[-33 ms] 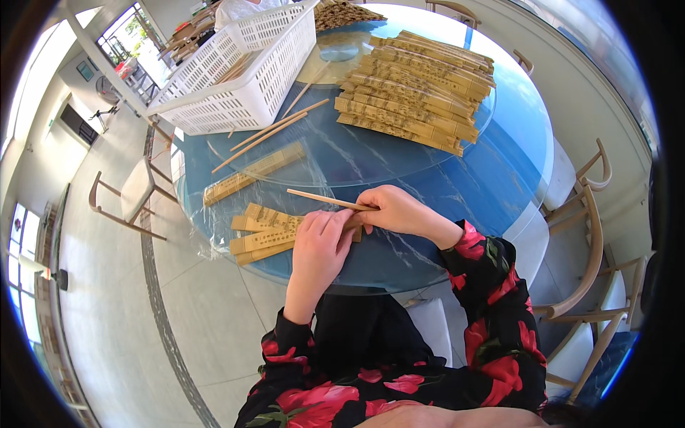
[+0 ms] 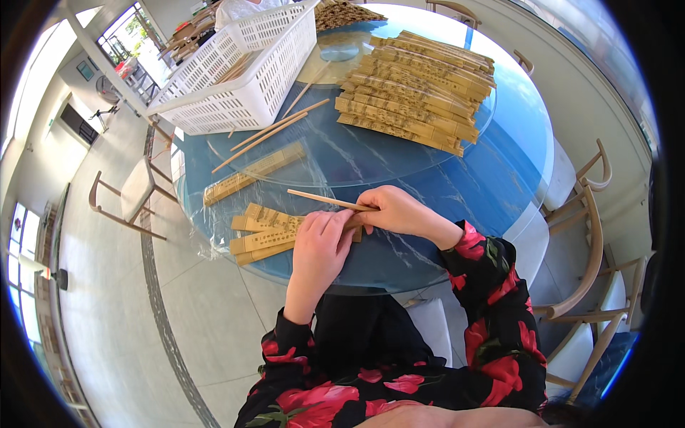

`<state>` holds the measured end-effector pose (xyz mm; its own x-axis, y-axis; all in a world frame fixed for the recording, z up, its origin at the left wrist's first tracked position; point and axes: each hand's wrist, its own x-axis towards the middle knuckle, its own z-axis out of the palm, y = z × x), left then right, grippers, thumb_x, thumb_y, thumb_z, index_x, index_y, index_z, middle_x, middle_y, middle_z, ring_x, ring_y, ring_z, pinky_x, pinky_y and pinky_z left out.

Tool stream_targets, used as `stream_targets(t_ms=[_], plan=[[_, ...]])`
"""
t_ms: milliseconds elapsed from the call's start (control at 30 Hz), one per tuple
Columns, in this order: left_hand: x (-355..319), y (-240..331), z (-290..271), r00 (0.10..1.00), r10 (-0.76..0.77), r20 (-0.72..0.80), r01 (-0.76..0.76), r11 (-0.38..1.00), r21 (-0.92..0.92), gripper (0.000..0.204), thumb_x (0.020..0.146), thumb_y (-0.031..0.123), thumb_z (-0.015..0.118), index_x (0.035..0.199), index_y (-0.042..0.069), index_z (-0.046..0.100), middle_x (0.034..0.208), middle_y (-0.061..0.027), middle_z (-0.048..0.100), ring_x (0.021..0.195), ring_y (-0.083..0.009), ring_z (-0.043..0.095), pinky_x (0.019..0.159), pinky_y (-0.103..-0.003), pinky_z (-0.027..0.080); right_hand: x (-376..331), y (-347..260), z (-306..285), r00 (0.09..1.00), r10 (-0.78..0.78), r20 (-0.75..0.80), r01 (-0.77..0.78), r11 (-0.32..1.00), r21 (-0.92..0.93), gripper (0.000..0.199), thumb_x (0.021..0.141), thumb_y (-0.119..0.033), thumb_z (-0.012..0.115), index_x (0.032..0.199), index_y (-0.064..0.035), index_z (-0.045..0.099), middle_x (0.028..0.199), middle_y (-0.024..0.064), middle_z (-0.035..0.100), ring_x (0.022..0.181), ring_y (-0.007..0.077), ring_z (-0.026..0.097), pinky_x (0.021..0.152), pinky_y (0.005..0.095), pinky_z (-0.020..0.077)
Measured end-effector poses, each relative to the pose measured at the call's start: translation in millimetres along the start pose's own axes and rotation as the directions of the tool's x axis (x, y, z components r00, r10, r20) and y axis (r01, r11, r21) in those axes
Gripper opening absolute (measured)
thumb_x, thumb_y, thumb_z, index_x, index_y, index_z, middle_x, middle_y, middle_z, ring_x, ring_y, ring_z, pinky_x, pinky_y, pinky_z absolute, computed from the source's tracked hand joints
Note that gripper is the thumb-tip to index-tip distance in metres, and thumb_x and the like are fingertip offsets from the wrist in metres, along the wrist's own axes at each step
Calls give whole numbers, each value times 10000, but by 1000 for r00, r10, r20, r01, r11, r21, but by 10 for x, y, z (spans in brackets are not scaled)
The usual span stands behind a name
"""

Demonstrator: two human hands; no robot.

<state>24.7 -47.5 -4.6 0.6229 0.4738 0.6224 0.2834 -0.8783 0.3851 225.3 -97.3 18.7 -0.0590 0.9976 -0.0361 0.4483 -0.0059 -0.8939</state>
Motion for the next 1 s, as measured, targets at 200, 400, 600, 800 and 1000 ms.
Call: stream_targets(t_ms=[200,400,600,800,1000], plan=[[11,-6,-5,999,-34,-5,33,997,-65,332,796,-8,746,1119,44,687,966,-91,670,929,-303,627,815,-397,515,-27,-32,-29,999,-48,-18,47,997,-56,215,929,-225,656,949,-19,714,714,65,691,641,197,623,608,337,469],[-7,-11,-40,997,-71,-43,68,995,-78,305,818,-12,741,1115,36,689,976,-90,673,924,-293,620,812,-377,513,-58,-90,-356,969,-176,-171,153,978,-138,187,988,-161,600,1051,-73,753,758,59,680,705,211,646,645,331,484],[-3,-1,-33,989,-109,-99,101,991,-85,284,830,-7,742,1106,34,691,981,-95,675,923,-292,623,811,-372,512,-236,-2,-796,974,-225,-3,217,942,-256,156,911,-104,711,1046,-57,772,866,78,706,783,213,655,703,315,513],[9,-15,-36,985,-97,-139,88,993,-73,276,833,-5,743,1101,36,696,981,-99,674,923,-288,625,816,-371,512,-249,55,-840,992,-128,14,125,938,-322,151,891,-137,731,1018,-76,786,887,78,718,786,222,657,700,326,509],[-1,-5,-58,984,-116,-131,108,992,-69,278,830,-7,743,1100,44,699,985,-98,678,932,-286,626,827,-368,508,-245,53,-822,995,-96,-10,87,934,-348,152,893,-157,722,1010,-86,789,873,81,716,768,230,653,693,335,500]])
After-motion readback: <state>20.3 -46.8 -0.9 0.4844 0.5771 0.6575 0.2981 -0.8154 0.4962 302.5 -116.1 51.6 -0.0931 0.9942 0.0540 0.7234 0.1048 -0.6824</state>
